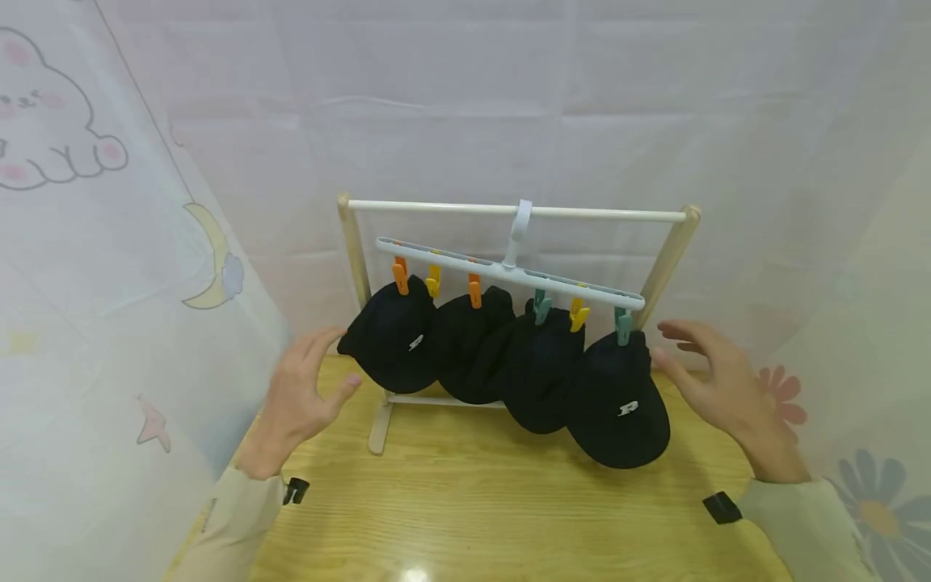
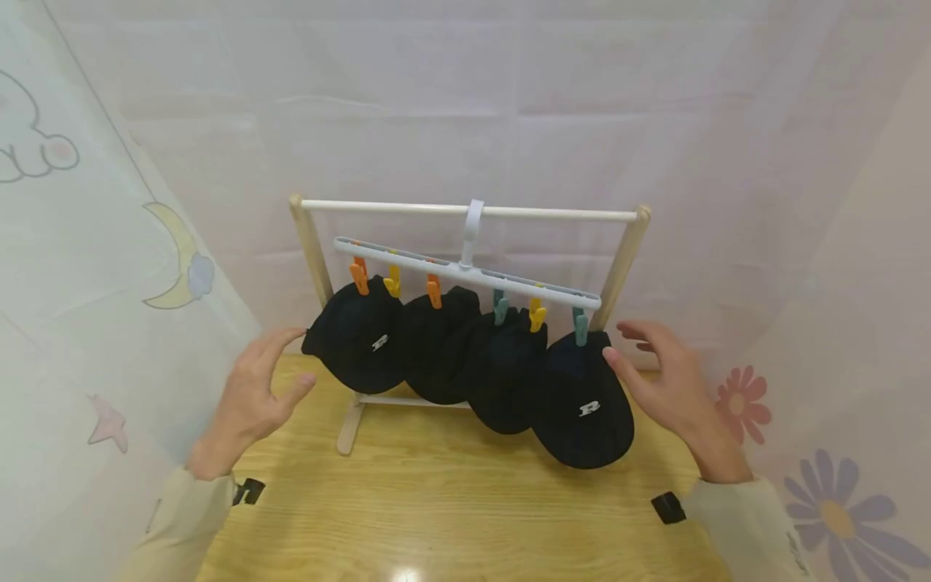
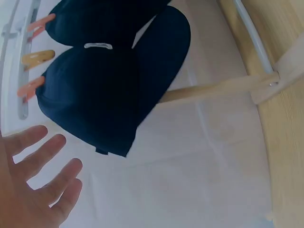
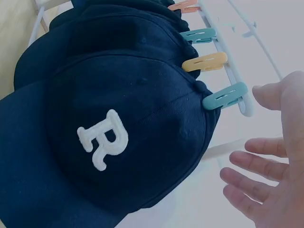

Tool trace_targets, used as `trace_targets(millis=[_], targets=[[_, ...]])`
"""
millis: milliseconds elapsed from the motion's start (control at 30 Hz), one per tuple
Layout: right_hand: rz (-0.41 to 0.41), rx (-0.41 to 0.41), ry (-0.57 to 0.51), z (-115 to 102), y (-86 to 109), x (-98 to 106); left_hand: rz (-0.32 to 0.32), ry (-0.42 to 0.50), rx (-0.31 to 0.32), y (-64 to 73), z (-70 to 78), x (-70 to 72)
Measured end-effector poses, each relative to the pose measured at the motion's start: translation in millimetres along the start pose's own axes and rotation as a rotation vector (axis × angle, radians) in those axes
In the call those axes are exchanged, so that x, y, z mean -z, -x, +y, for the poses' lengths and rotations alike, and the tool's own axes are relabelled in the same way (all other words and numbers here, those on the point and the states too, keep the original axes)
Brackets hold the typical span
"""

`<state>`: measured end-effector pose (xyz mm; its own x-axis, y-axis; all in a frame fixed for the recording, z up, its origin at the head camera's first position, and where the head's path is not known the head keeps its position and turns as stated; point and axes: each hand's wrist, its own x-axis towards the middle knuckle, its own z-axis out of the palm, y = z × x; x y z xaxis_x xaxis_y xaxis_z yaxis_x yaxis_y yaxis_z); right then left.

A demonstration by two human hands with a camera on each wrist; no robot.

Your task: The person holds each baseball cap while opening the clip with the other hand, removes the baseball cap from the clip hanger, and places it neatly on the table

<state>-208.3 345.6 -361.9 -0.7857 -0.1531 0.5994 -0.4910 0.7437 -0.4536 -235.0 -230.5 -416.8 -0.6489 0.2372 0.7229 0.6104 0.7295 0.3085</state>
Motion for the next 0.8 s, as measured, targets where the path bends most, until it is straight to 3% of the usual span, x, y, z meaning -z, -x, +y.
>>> trace_targets(millis=[333,567,800], targets=[[0.015,-0.026,-0.113,-3.9,-9.7,-9.3,-0.010,0.037,-0.014,-4.9,18.6,-12.8],[0.018,-0.027,-0.171,-5.6,-16.2,-15.3,0.016,0.047,-0.021,-8.2,27.6,-21.4],[0.005,-0.078,-0.171,-11.2,-21.1,-18.6,0.025,0.063,-0.037,-13.7,36.8,-28.7]])
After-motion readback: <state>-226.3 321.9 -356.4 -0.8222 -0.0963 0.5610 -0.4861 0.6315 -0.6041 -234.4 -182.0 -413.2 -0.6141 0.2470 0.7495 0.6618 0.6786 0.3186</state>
